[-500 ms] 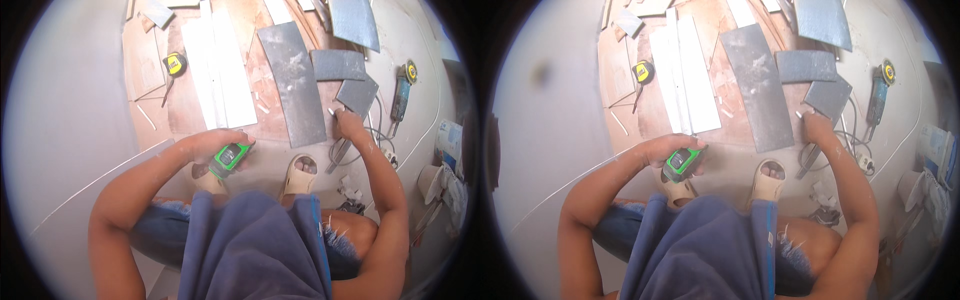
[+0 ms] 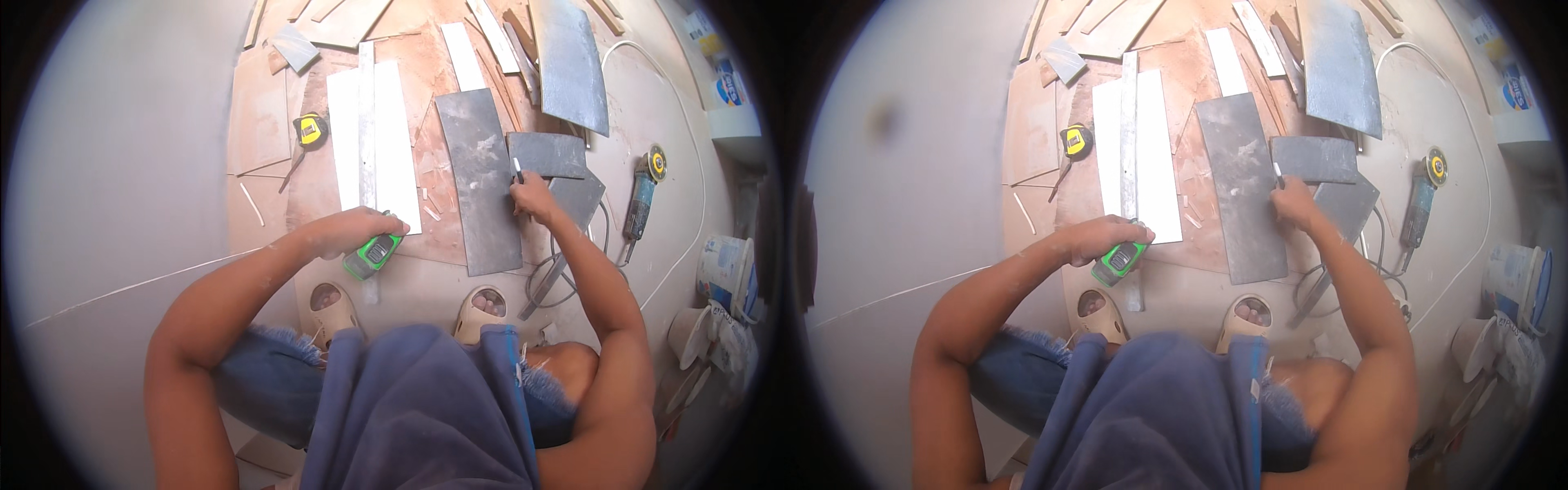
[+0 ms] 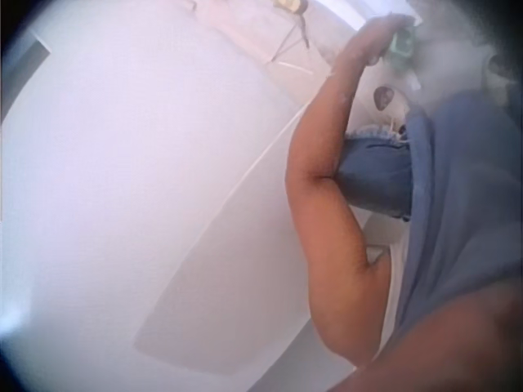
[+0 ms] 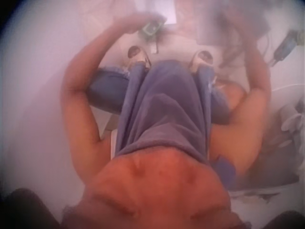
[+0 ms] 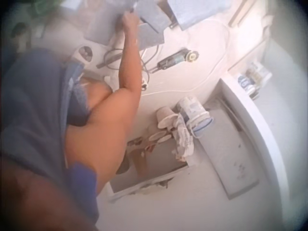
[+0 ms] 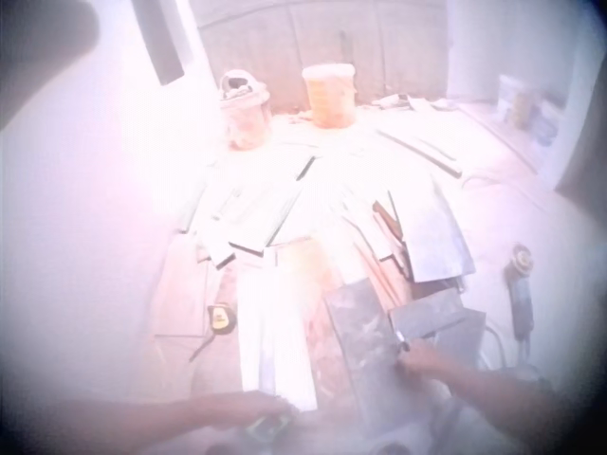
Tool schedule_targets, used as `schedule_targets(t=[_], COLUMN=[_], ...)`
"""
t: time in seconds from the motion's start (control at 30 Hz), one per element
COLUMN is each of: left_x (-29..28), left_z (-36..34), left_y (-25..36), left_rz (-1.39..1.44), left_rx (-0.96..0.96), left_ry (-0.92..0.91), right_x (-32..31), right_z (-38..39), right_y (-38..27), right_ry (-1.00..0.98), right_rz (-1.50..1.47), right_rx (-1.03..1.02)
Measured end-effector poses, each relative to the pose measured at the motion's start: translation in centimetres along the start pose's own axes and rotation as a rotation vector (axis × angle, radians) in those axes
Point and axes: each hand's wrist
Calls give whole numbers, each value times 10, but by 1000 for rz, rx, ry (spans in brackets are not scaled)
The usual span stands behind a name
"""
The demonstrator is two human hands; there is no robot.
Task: The person measures and marks a rectangular tile with a tape measure and marker, then uses an angle grinder to cut along the marked line. The cut tile is set aside among other cut pieces.
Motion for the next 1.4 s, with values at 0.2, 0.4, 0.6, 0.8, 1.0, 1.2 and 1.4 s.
schedule_targets(t=[0.2,0.4,0.6,0.8,1.0,1.2,1.4], left_x=[1,2,-1,-6,1,20,36], left_z=[0,-2,1,2,-7,-11,-27], left_y=[-10,-8,0,-3,-10,-22,-22], left_rz=[-9,-86,-114,-166,-195,-264,-368], left_rx=[-15,0,14,45,20,26,68], left_ry=[39,59,58,67,70,79,51], right_x=[22,-3,-40,-37,-28,-28,-5], right_z=[-6,-3,5,52,41,31,33], right_y=[20,11,38,48,79,58,-49], right_ry=[274,-124,-402,-519,-638,-590,-434], right_rz=[295,-161,-415,-434,-330,234,664], right_rx=[-143,123,92,244,289,110,-339])
Point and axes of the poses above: each hand's wrist, its own z-axis away from the middle knuckle, its own x-axis out of the palm, y = z × x, and after that the axes turned 3 degrees about z, right-handed
